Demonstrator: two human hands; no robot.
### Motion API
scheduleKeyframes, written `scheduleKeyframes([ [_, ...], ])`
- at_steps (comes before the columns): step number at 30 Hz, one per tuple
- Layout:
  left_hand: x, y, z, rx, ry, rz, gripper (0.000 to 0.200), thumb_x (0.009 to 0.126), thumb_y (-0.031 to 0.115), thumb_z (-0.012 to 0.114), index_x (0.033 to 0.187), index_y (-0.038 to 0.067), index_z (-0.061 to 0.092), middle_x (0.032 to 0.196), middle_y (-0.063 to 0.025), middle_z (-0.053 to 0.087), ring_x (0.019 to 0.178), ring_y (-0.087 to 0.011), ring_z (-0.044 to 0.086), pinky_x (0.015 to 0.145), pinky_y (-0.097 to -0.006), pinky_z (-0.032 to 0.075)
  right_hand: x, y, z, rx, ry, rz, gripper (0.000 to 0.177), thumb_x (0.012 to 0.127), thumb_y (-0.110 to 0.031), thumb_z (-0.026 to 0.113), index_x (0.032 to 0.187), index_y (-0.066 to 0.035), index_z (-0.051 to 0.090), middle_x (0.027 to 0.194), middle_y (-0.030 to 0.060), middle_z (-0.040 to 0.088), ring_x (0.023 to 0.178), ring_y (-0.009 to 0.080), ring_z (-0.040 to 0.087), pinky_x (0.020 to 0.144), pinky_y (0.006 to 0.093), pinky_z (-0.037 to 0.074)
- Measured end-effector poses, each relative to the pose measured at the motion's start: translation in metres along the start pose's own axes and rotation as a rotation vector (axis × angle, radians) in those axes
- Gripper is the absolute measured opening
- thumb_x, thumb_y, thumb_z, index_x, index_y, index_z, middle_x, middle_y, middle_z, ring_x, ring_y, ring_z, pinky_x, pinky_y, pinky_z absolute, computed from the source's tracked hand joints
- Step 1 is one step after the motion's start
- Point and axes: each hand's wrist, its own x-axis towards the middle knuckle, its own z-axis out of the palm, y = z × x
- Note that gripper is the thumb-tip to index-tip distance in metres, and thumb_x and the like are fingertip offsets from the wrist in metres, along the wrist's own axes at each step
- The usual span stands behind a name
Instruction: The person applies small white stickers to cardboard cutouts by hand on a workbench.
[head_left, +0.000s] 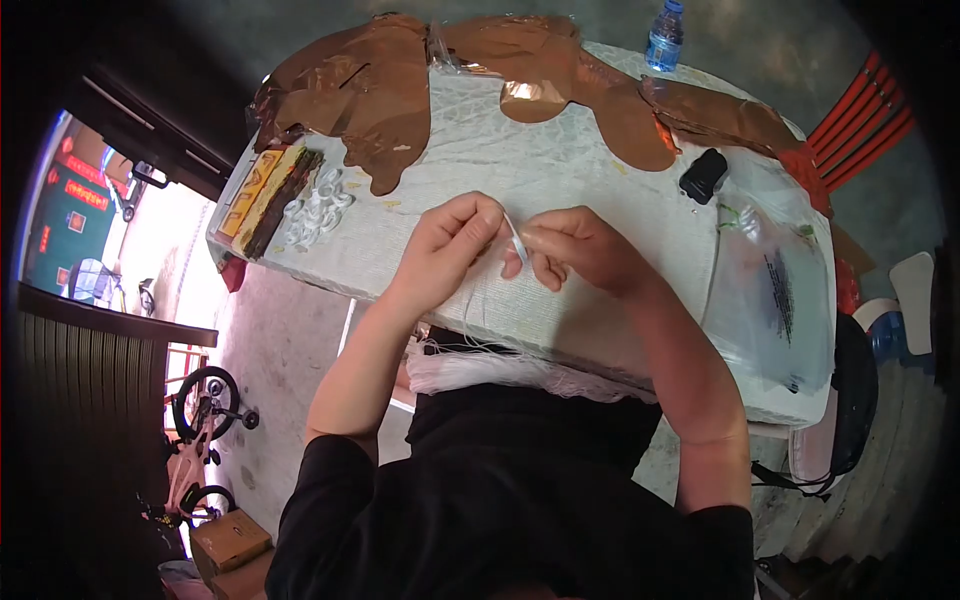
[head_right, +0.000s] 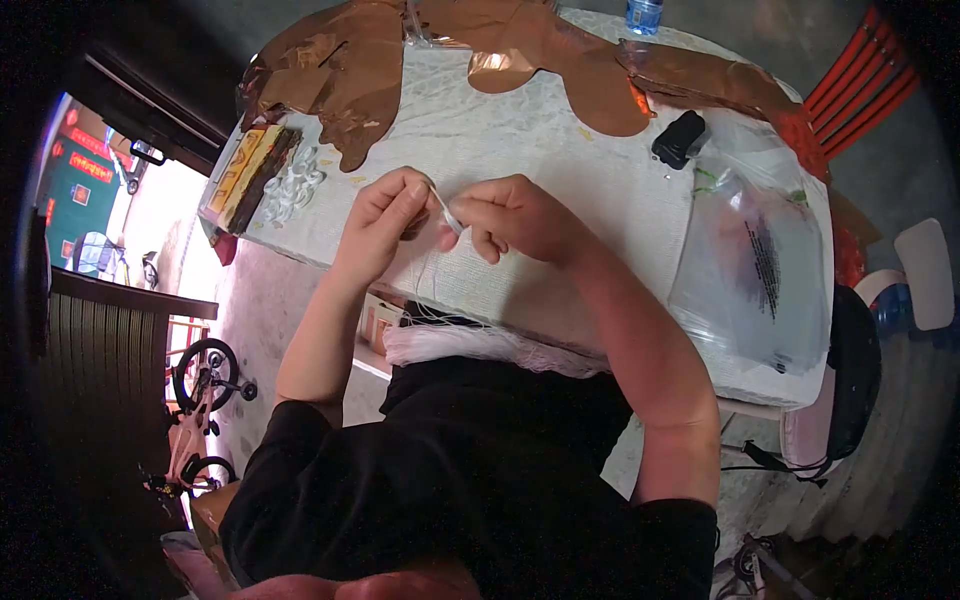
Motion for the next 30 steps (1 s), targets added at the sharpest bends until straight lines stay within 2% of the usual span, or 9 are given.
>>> scheduleKeyframes([
  [2, 0.003, -0.008, 0.000, 0.041, 0.018, 0.009, 0.022, 0.089, 0.021, 0.045, 0.079, 0.003, 0.052, 0.070, 0.0025, 0.052, 0.063, -0.0038, 0.041, 0.057, -0.0180, 0.035, -0.003, -0.001, 0.001, 0.396, -0.082, -0.052, 0.028, 0.089, -0.021, 0.039, 0.089, 0.000, 0.058, 0.061, 0.0035, 0.054, 0.049, 0.0082, 0.046, 0.049, 0.0206, 0.037],
  [5, -0.001, -0.012, 0.003, 0.264, -0.023, 0.003, 0.020, 0.090, 0.019, 0.044, 0.080, 0.003, 0.051, 0.071, 0.0019, 0.052, 0.067, -0.0038, 0.044, 0.062, -0.0187, 0.037, 0.000, -0.007, 0.001, 0.375, 0.204, -0.058, 0.029, 0.089, -0.021, 0.039, 0.091, 0.002, 0.057, 0.061, 0.0041, 0.054, 0.051, 0.0086, 0.048, 0.050, 0.0214, 0.038],
  [8, -0.001, -0.004, 0.004, 0.127, -0.016, 0.047, 0.019, 0.089, 0.018, 0.045, 0.080, 0.002, 0.052, 0.071, 0.0021, 0.052, 0.069, -0.0039, 0.045, 0.064, -0.0186, 0.038, 0.002, 0.002, 0.002, -0.027, 0.160, -0.038, 0.030, 0.089, -0.019, 0.038, 0.096, 0.003, 0.056, 0.061, 0.0055, 0.054, 0.053, 0.0101, 0.051, 0.051, 0.0222, 0.039],
  [12, 0.002, -0.004, -0.001, 0.021, 0.061, -0.003, 0.017, 0.088, 0.016, 0.046, 0.078, 0.003, 0.053, 0.073, 0.0028, 0.052, 0.068, -0.0037, 0.045, 0.063, -0.0174, 0.037, -0.001, -0.003, 0.001, 0.131, -0.135, 0.019, 0.030, 0.089, -0.021, 0.039, 0.099, 0.002, 0.056, 0.062, 0.0052, 0.054, 0.053, 0.0091, 0.050, 0.051, 0.0221, 0.039],
  [15, -0.002, -0.021, 0.003, 0.219, 0.010, -0.017, 0.018, 0.088, 0.016, 0.045, 0.078, 0.003, 0.052, 0.068, 0.0042, 0.049, 0.064, -0.0030, 0.043, 0.057, -0.0175, 0.035, -0.002, -0.005, 0.005, 0.328, 0.073, -0.147, 0.029, 0.089, -0.021, 0.040, 0.097, 0.001, 0.057, 0.059, 0.0044, 0.053, 0.053, 0.0084, 0.049, 0.051, 0.0219, 0.038],
  [17, -0.002, -0.021, 0.005, 0.181, -0.014, 0.021, 0.018, 0.088, 0.017, 0.046, 0.078, 0.004, 0.052, 0.064, 0.0056, 0.045, 0.059, -0.0023, 0.037, 0.053, -0.0174, 0.031, 0.003, -0.005, 0.008, 0.040, 0.209, -0.122, 0.030, 0.089, -0.022, 0.040, 0.098, 0.002, 0.056, 0.058, 0.0051, 0.053, 0.052, 0.0088, 0.048, 0.051, 0.0223, 0.038],
  [23, 0.004, -0.027, 0.000, 0.067, 0.116, 0.011, 0.018, 0.088, 0.017, 0.048, 0.079, 0.003, 0.054, 0.064, 0.0062, 0.045, 0.058, -0.0020, 0.036, 0.052, -0.0171, 0.030, 0.000, -0.001, -0.001, 0.223, -0.068, -0.019, 0.031, 0.090, -0.024, 0.039, 0.098, 0.001, 0.056, 0.059, 0.0025, 0.053, 0.051, 0.0084, 0.048, 0.050, 0.0223, 0.038],
  [26, 0.000, -0.039, 0.005, 0.228, 0.128, 0.063, 0.017, 0.087, 0.017, 0.048, 0.086, 0.001, 0.054, 0.072, 0.0017, 0.051, 0.066, -0.0035, 0.042, 0.058, -0.0174, 0.035, 0.001, -0.010, 0.005, 0.365, 0.180, -0.044, 0.030, 0.090, -0.024, 0.039, 0.092, 0.000, 0.057, 0.056, 0.0026, 0.052, 0.049, 0.0089, 0.048, 0.049, 0.0226, 0.038],
  [30, -0.003, -0.025, 0.011, 0.337, 0.042, 0.092, 0.019, 0.088, 0.017, 0.046, 0.082, 0.000, 0.052, 0.075, 0.0013, 0.052, 0.070, -0.0056, 0.044, 0.065, -0.0199, 0.037, 0.003, 0.000, 0.003, 0.147, 0.201, 0.041, 0.031, 0.090, -0.024, 0.037, 0.091, 0.001, 0.056, 0.062, 0.0061, 0.055, 0.049, 0.0102, 0.048, 0.049, 0.0229, 0.038],
])
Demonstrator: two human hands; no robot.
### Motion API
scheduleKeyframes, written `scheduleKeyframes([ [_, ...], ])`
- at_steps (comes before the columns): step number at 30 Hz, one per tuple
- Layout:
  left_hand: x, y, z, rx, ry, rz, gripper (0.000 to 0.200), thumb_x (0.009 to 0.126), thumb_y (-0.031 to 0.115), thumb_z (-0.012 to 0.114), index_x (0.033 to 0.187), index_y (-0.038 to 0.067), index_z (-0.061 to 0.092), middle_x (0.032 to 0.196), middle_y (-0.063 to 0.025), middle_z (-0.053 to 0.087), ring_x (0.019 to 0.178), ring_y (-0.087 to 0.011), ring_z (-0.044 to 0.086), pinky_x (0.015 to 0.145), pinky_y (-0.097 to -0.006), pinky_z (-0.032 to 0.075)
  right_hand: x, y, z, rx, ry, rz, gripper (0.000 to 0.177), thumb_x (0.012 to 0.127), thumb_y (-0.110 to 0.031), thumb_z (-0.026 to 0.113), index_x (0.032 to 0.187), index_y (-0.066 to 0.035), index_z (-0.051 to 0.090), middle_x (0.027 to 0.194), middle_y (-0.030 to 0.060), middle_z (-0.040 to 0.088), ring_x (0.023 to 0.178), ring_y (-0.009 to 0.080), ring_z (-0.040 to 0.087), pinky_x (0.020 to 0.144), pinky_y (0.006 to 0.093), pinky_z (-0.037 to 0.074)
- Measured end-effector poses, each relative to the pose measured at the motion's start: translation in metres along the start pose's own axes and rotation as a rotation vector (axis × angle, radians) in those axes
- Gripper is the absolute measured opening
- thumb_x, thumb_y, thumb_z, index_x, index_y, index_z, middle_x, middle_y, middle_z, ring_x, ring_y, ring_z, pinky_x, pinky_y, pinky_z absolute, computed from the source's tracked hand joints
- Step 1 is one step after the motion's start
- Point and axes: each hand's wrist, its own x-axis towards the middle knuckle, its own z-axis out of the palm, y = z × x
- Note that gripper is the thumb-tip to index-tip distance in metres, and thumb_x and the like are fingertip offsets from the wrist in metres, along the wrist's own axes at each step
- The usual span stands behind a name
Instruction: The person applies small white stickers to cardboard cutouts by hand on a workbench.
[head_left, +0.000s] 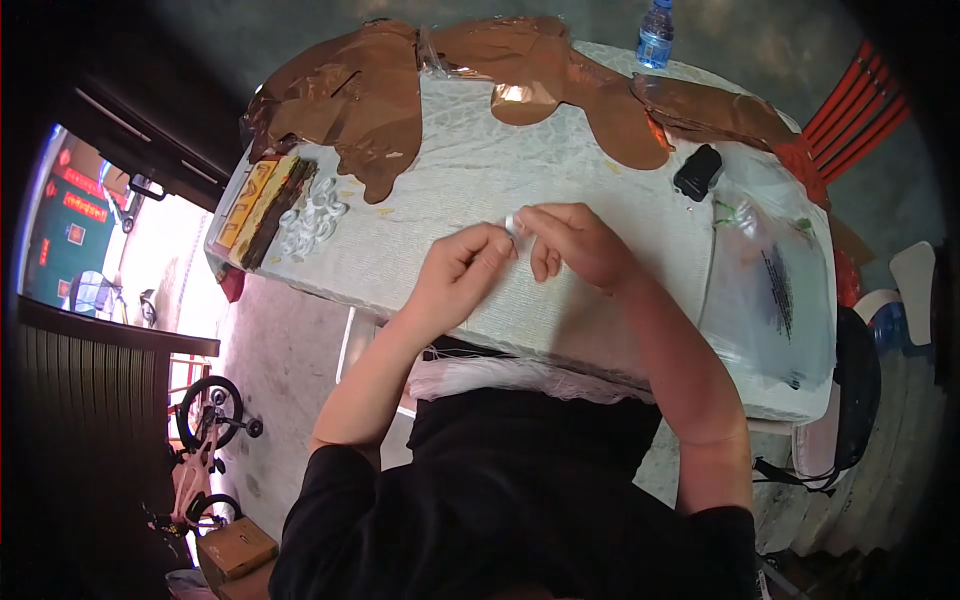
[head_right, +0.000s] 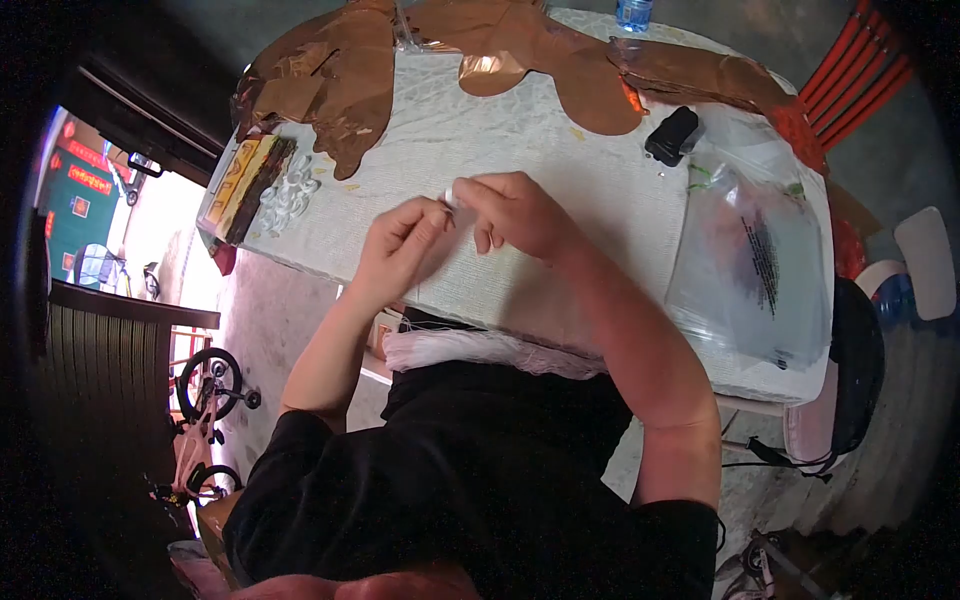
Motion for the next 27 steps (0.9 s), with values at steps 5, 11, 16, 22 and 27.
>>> scheduleKeyframes([
  [5, 0.006, -0.011, -0.009, -0.167, 0.098, -0.051, 0.016, 0.088, 0.013, 0.044, 0.080, 0.001, 0.051, 0.067, 0.0025, 0.047, 0.062, -0.0035, 0.042, 0.055, -0.0176, 0.035, -0.001, 0.001, -0.002, 0.258, -0.221, 0.188, 0.034, 0.089, -0.031, 0.039, 0.086, -0.002, 0.057, 0.053, 0.0055, 0.051, 0.045, 0.0089, 0.048, 0.043, 0.0209, 0.034],
  [11, 0.003, -0.014, 0.012, -0.436, 0.056, -0.178, 0.017, 0.089, 0.016, 0.044, 0.082, 0.003, 0.052, 0.065, 0.0046, 0.045, 0.056, -0.0029, 0.036, 0.050, -0.0171, 0.030, -0.001, -0.003, 0.001, 0.065, -0.127, -0.004, 0.035, 0.090, -0.026, 0.036, 0.100, 0.000, 0.057, 0.071, 0.0049, 0.057, 0.048, 0.0080, 0.048, 0.045, 0.0209, 0.035],
  [16, 0.001, -0.017, 0.007, -0.263, 0.004, -0.150, 0.020, 0.089, 0.018, 0.044, 0.080, 0.003, 0.053, 0.063, 0.0042, 0.045, 0.051, -0.0038, 0.035, 0.046, -0.0180, 0.028, 0.001, 0.008, 0.006, 0.000, -0.027, -0.134, 0.027, 0.087, -0.015, 0.042, 0.103, 0.002, 0.056, 0.065, 0.0027, 0.055, 0.048, 0.0065, 0.048, 0.044, 0.0200, 0.036],
  [22, -0.001, 0.000, 0.001, 0.262, 0.150, 0.057, 0.012, 0.082, 0.008, 0.051, 0.078, -0.002, 0.055, 0.065, -0.0012, 0.052, 0.057, -0.0070, 0.045, 0.052, -0.0203, 0.037, 0.000, 0.018, 0.009, -0.087, -0.002, -0.106, 0.020, 0.082, -0.008, 0.047, 0.093, 0.004, 0.058, 0.063, 0.0021, 0.055, 0.047, 0.0054, 0.046, 0.043, 0.0204, 0.038],
  [27, 0.004, 0.007, -0.010, 0.378, 0.143, 0.073, 0.010, 0.082, 0.007, 0.051, 0.079, -0.003, 0.054, 0.067, -0.0035, 0.054, 0.060, -0.0064, 0.046, 0.054, -0.0208, 0.038, -0.001, 0.014, 0.008, -0.176, -0.060, -0.035, 0.016, 0.080, -0.010, 0.050, 0.082, 0.004, 0.057, 0.065, 0.0025, 0.056, 0.046, 0.0050, 0.044, 0.043, 0.0207, 0.037],
])
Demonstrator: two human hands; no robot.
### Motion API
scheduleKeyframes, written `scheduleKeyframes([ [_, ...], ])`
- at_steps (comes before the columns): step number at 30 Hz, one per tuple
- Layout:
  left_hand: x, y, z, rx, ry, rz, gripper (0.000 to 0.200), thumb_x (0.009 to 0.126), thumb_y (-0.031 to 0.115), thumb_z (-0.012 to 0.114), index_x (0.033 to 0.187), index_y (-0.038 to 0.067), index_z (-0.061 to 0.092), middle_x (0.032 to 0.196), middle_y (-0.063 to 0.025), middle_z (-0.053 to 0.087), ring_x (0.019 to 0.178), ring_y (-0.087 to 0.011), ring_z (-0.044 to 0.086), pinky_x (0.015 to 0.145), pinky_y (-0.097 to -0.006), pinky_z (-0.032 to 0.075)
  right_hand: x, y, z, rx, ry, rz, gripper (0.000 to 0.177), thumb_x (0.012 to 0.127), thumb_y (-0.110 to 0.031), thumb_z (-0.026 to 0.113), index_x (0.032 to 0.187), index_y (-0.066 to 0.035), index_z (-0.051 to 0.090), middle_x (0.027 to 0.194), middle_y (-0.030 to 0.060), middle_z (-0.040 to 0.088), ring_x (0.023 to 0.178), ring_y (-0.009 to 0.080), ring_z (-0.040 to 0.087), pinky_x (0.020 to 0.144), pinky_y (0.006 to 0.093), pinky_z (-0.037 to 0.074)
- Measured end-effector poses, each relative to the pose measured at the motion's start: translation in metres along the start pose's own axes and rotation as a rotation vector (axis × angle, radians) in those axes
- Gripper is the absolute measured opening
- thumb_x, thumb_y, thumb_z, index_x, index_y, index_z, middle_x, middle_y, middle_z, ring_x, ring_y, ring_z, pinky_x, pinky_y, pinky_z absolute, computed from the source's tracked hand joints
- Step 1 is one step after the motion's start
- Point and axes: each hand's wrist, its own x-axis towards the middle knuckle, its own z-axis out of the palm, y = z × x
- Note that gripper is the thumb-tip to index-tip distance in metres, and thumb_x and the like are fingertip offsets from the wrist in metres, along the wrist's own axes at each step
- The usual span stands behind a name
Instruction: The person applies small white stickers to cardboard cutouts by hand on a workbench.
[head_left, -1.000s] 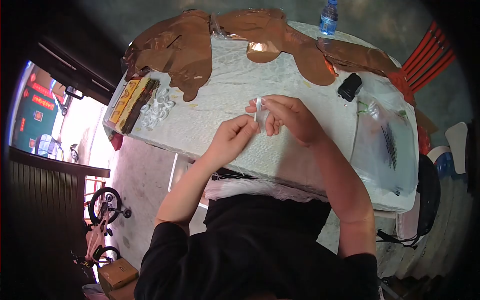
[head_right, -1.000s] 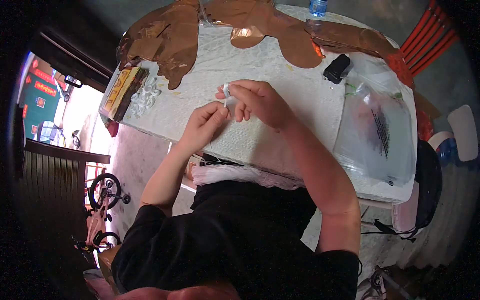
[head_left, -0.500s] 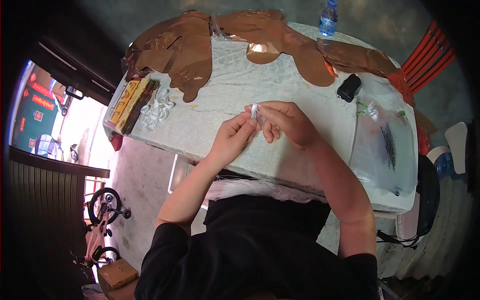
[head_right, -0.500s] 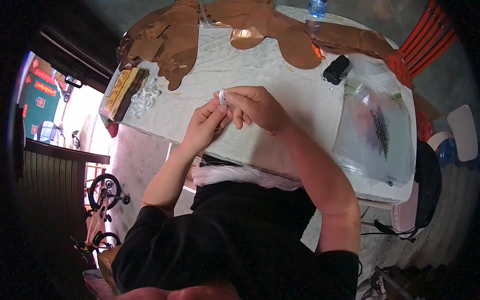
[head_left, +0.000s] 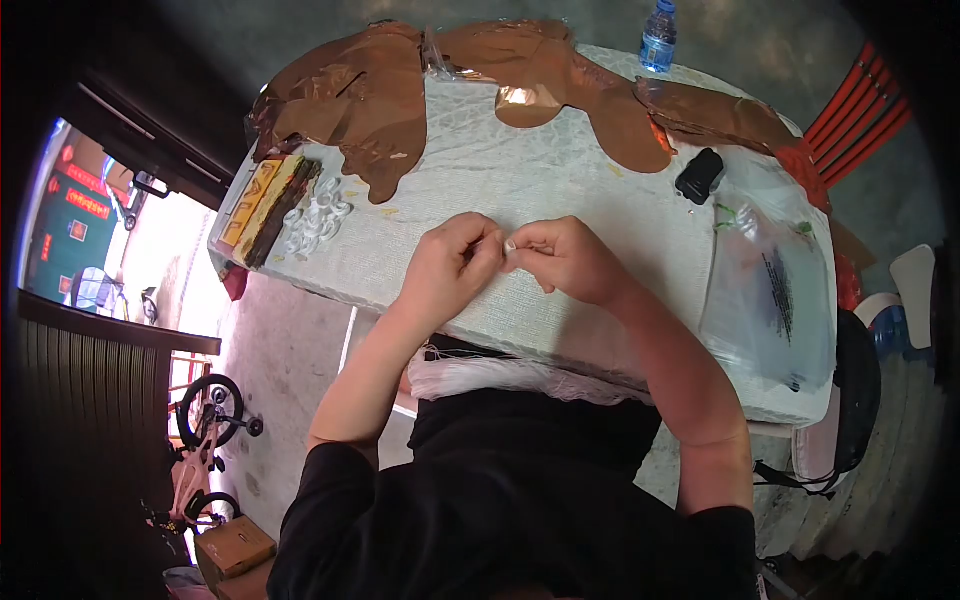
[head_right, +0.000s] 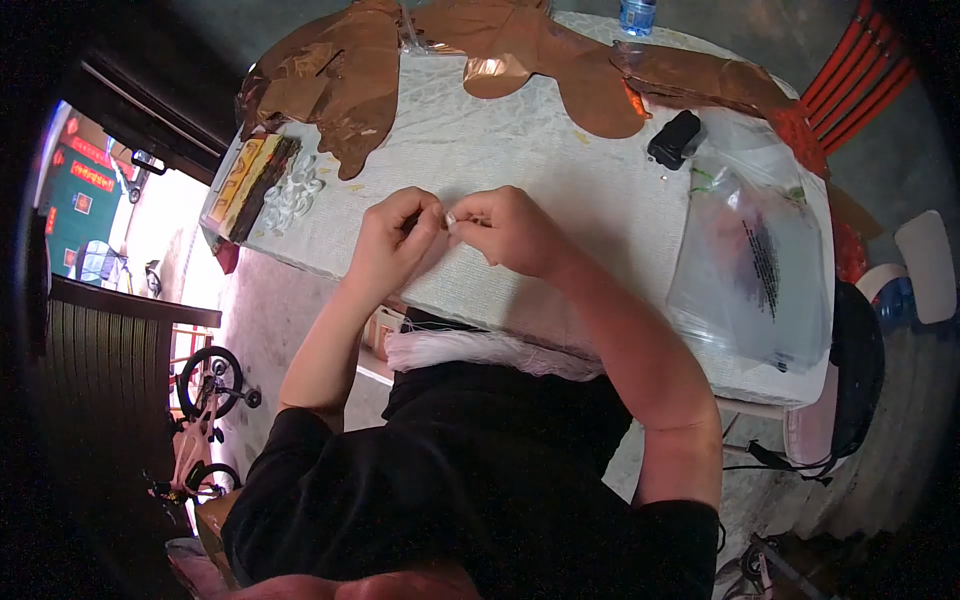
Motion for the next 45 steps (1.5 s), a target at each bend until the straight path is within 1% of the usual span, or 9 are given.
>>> scheduleKeyframes([
  [7, 0.000, -0.017, 0.013, -0.494, 0.034, -0.104, 0.011, 0.085, 0.009, 0.050, 0.085, -0.001, 0.055, 0.068, -0.0013, 0.053, 0.058, -0.0067, 0.046, 0.052, -0.0199, 0.037, 0.001, -0.008, -0.004, 0.149, -0.089, -0.018, 0.017, 0.083, -0.013, 0.048, 0.078, 0.001, 0.057, 0.070, 0.0045, 0.059, 0.046, 0.0051, 0.044, 0.043, 0.0199, 0.035],
  [9, -0.001, -0.020, 0.013, -0.759, -0.015, -0.260, 0.012, 0.084, 0.011, 0.053, 0.085, 0.000, 0.057, 0.066, -0.0015, 0.055, 0.052, -0.0048, 0.046, 0.046, -0.0171, 0.036, 0.001, -0.009, -0.003, 0.178, -0.102, -0.028, 0.018, 0.084, -0.014, 0.048, 0.079, 0.001, 0.057, 0.070, 0.0041, 0.059, 0.046, 0.0052, 0.045, 0.043, 0.0197, 0.035],
  [19, -0.004, -0.024, 0.035, -0.970, -0.001, -0.258, 0.012, 0.084, 0.009, 0.053, 0.092, 0.001, 0.058, 0.070, -0.0050, 0.058, 0.053, -0.0059, 0.046, 0.044, -0.0173, 0.035, 0.000, -0.007, -0.010, 0.338, 0.039, -0.004, 0.022, 0.086, -0.013, 0.044, 0.098, -0.001, 0.059, 0.057, -0.0003, 0.053, 0.041, 0.0048, 0.045, 0.040, 0.0172, 0.030],
  [24, -0.004, -0.019, 0.031, -1.368, -0.103, -0.537, 0.011, 0.084, 0.008, 0.051, 0.089, 0.001, 0.058, 0.074, -0.0082, 0.060, 0.053, -0.0093, 0.047, 0.045, -0.0193, 0.037, 0.001, -0.008, -0.005, 0.269, 0.064, -0.021, 0.023, 0.086, -0.012, 0.043, 0.100, -0.001, 0.059, 0.059, -0.0001, 0.055, 0.041, 0.0040, 0.047, 0.040, 0.0171, 0.030],
  [27, -0.004, -0.017, 0.026, -1.445, -0.139, -0.583, 0.011, 0.084, 0.008, 0.051, 0.088, 0.000, 0.058, 0.074, -0.0079, 0.060, 0.054, -0.0097, 0.047, 0.046, -0.0194, 0.038, 0.001, -0.005, -0.004, 0.253, 0.072, -0.052, 0.024, 0.086, -0.010, 0.043, 0.101, -0.001, 0.059, 0.061, -0.0003, 0.056, 0.041, 0.0038, 0.047, 0.040, 0.0171, 0.030],
  [37, -0.006, -0.018, 0.027, -1.250, -0.070, -0.468, 0.011, 0.083, 0.010, 0.054, 0.089, 0.001, 0.058, 0.073, -0.0061, 0.060, 0.056, -0.0081, 0.048, 0.046, -0.0180, 0.037, -0.001, -0.007, -0.005, 0.258, 0.007, -0.027, 0.028, 0.082, -0.005, 0.042, 0.107, -0.002, 0.056, 0.068, 0.0011, 0.059, 0.042, 0.0056, 0.048, 0.040, 0.0175, 0.030],
  [40, -0.006, -0.023, 0.029, -1.047, 0.017, -0.363, 0.010, 0.081, 0.005, 0.056, 0.090, 0.000, 0.057, 0.078, -0.0057, 0.059, 0.058, -0.0065, 0.049, 0.048, -0.0179, 0.039, -0.002, -0.010, -0.007, 0.330, -0.026, 0.013, 0.028, 0.082, -0.006, 0.044, 0.107, -0.002, 0.056, 0.066, 0.0018, 0.058, 0.044, 0.0069, 0.051, 0.039, 0.0172, 0.031],
  [42, -0.003, -0.017, 0.031, -0.932, 0.173, -0.144, 0.018, 0.078, -0.001, 0.058, 0.096, -0.004, 0.056, 0.085, -0.0055, 0.056, 0.062, -0.0058, 0.050, 0.053, -0.0179, 0.042, -0.002, -0.009, -0.006, 0.378, -0.044, 0.028, 0.027, 0.082, -0.008, 0.045, 0.106, -0.001, 0.056, 0.065, 0.0023, 0.057, 0.045, 0.0075, 0.053, 0.038, 0.0168, 0.032],
  [45, -0.001, -0.003, 0.031, -0.841, 0.251, -0.116, 0.029, 0.076, -0.004, 0.059, 0.104, -0.005, 0.053, 0.089, -0.0053, 0.053, 0.067, -0.0063, 0.052, 0.059, -0.0181, 0.045, -0.001, -0.004, -0.005, 0.446, -0.077, 0.055, 0.027, 0.082, -0.011, 0.047, 0.106, 0.000, 0.055, 0.068, 0.0024, 0.057, 0.046, 0.0082, 0.054, 0.039, 0.0168, 0.033],
])
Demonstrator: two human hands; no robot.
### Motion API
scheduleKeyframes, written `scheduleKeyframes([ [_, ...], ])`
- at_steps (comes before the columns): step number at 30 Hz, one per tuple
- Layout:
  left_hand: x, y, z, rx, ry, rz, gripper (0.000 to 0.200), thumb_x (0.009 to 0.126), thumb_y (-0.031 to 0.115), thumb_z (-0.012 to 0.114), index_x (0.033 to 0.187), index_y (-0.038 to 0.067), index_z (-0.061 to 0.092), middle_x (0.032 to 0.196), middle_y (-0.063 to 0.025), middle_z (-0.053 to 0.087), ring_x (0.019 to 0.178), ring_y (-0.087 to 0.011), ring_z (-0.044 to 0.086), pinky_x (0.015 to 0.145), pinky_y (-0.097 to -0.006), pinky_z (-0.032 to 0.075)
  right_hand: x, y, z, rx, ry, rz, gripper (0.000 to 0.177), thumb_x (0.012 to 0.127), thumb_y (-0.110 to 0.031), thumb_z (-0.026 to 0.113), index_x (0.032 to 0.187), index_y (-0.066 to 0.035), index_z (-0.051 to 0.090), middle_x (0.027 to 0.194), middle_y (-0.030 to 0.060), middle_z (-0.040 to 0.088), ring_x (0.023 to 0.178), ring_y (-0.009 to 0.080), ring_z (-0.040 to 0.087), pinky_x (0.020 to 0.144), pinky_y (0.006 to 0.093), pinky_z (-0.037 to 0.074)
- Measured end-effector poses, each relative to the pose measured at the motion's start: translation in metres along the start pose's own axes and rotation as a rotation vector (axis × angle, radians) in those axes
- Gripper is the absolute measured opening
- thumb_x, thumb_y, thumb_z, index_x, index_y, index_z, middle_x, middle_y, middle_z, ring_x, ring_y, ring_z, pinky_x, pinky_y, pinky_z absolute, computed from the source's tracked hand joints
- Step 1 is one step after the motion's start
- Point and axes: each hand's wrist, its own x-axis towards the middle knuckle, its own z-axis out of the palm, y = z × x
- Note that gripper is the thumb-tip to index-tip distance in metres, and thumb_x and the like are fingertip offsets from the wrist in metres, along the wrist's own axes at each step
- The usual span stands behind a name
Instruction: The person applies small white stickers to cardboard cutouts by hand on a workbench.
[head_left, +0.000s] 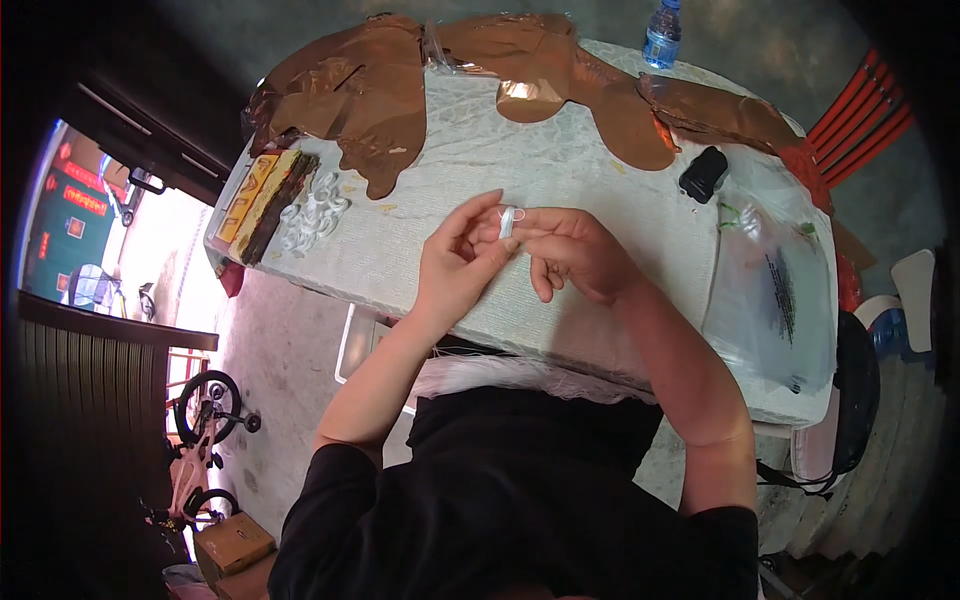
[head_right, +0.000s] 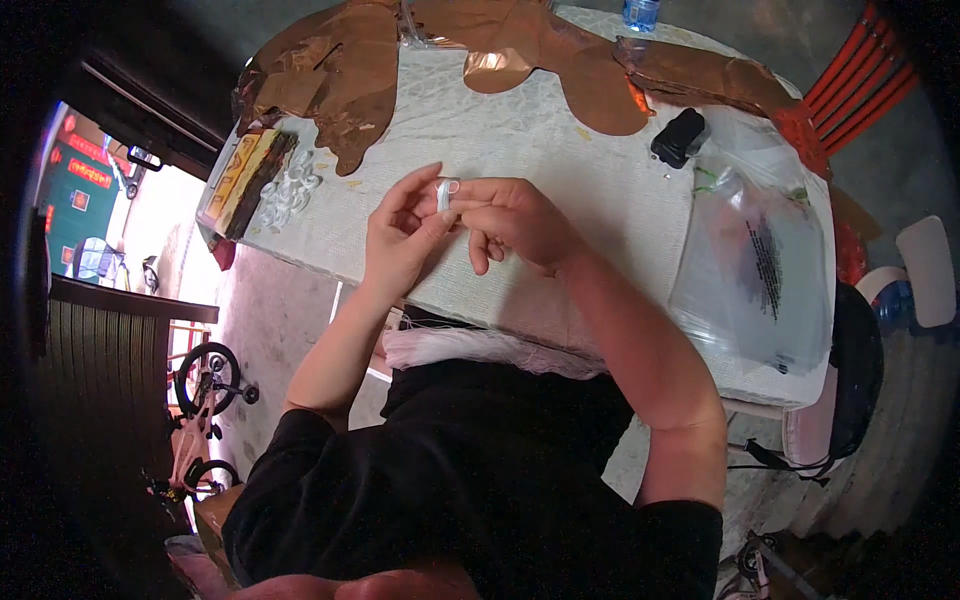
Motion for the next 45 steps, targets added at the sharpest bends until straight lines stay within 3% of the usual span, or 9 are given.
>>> scheduleKeyframes([
  [7, 0.006, -0.005, -0.021, 0.215, -0.269, 0.002, 0.032, 0.079, -0.001, 0.057, 0.110, -0.004, 0.049, 0.087, -0.0079, 0.057, 0.075, -0.0109, 0.056, 0.065, -0.0219, 0.048, 0.001, 0.002, -0.001, 0.069, -0.006, 0.089, 0.025, 0.083, -0.015, 0.048, 0.101, 0.003, 0.054, 0.079, 0.0070, 0.058, 0.053, 0.0135, 0.058, 0.042, 0.0187, 0.038],
  [22, 0.010, 0.009, -0.075, 0.136, 0.056, -0.199, 0.010, 0.076, 0.002, 0.061, 0.084, -0.001, 0.056, 0.067, -0.0031, 0.056, 0.053, -0.0071, 0.051, 0.047, -0.0181, 0.040, 0.005, 0.002, -0.011, 0.129, 0.225, 0.091, 0.027, 0.084, -0.018, 0.049, 0.105, -0.002, 0.052, 0.092, 0.0102, 0.061, 0.058, 0.0115, 0.055, 0.055, 0.0223, 0.043],
  [26, 0.024, 0.025, -0.150, 0.753, 0.319, 0.105, 0.010, 0.075, 0.005, 0.063, 0.083, 0.001, 0.060, 0.063, 0.0038, 0.051, 0.054, -0.0024, 0.044, 0.048, -0.0165, 0.035, 0.006, 0.008, -0.009, 0.112, 0.178, 0.075, 0.022, 0.084, -0.015, 0.048, 0.101, -0.002, 0.055, 0.087, 0.0092, 0.061, 0.059, 0.0108, 0.055, 0.057, 0.0225, 0.044],
  [31, 0.033, 0.049, -0.228, 1.032, 0.512, 0.117, 0.013, 0.075, 0.011, 0.061, 0.081, -0.001, 0.060, 0.061, -0.0009, 0.053, 0.054, -0.0046, 0.045, 0.050, -0.0197, 0.037, 0.008, 0.012, -0.009, 0.087, 0.165, 0.062, 0.019, 0.084, -0.013, 0.048, 0.098, -0.002, 0.056, 0.083, 0.0074, 0.060, 0.057, 0.0095, 0.053, 0.056, 0.0218, 0.044],
  [36, 0.043, 0.047, -0.239, 1.098, 0.453, -0.050, 0.021, 0.078, 0.018, 0.058, 0.087, 0.000, 0.060, 0.067, -0.0086, 0.058, 0.058, -0.0153, 0.055, 0.057, -0.0276, 0.044, 0.009, 0.014, -0.008, 0.042, 0.163, 0.068, 0.018, 0.084, -0.012, 0.047, 0.097, -0.002, 0.057, 0.079, 0.0061, 0.059, 0.056, 0.0094, 0.052, 0.055, 0.0222, 0.043],
  [38, 0.046, 0.048, -0.233, 1.482, 0.378, 0.131, 0.023, 0.078, 0.018, 0.057, 0.089, -0.001, 0.060, 0.081, -0.0145, 0.059, 0.068, -0.0244, 0.058, 0.066, -0.0325, 0.045, 0.008, 0.013, -0.008, 0.025, 0.159, 0.060, 0.018, 0.085, -0.011, 0.047, 0.097, -0.002, 0.057, 0.079, 0.0060, 0.059, 0.056, 0.0093, 0.052, 0.054, 0.0220, 0.043],
  [40, 0.043, 0.050, -0.233, 1.366, 0.435, -0.025, 0.024, 0.078, 0.018, 0.057, 0.091, -0.002, 0.060, 0.091, -0.0177, 0.057, 0.078, -0.0297, 0.056, 0.072, -0.0346, 0.044, 0.007, 0.012, -0.009, 0.014, 0.161, 0.055, 0.018, 0.085, -0.011, 0.047, 0.097, -0.002, 0.057, 0.078, 0.0060, 0.059, 0.056, 0.0093, 0.052, 0.054, 0.0218, 0.043],
  [43, 0.032, 0.055, -0.245, 1.360, 0.555, 0.438, 0.022, 0.081, 0.017, 0.055, 0.088, -0.003, 0.059, 0.083, -0.0134, 0.059, 0.068, -0.0226, 0.056, 0.066, -0.0305, 0.044, 0.007, 0.013, -0.006, 0.007, 0.166, 0.064, 0.018, 0.085, -0.011, 0.047, 0.096, -0.002, 0.057, 0.078, 0.0059, 0.059, 0.056, 0.0090, 0.052, 0.054, 0.0215, 0.042],
  [45, 0.013, 0.056, -0.244, 1.180, 0.523, 0.365, 0.021, 0.081, 0.017, 0.055, 0.086, -0.002, 0.059, 0.080, -0.0093, 0.059, 0.066, -0.0171, 0.054, 0.063, -0.0273, 0.043, 0.007, 0.014, -0.005, -0.014, 0.143, 0.050, 0.018, 0.085, -0.011, 0.047, 0.096, -0.002, 0.057, 0.078, 0.0057, 0.059, 0.056, 0.0087, 0.051, 0.054, 0.0214, 0.042],
])
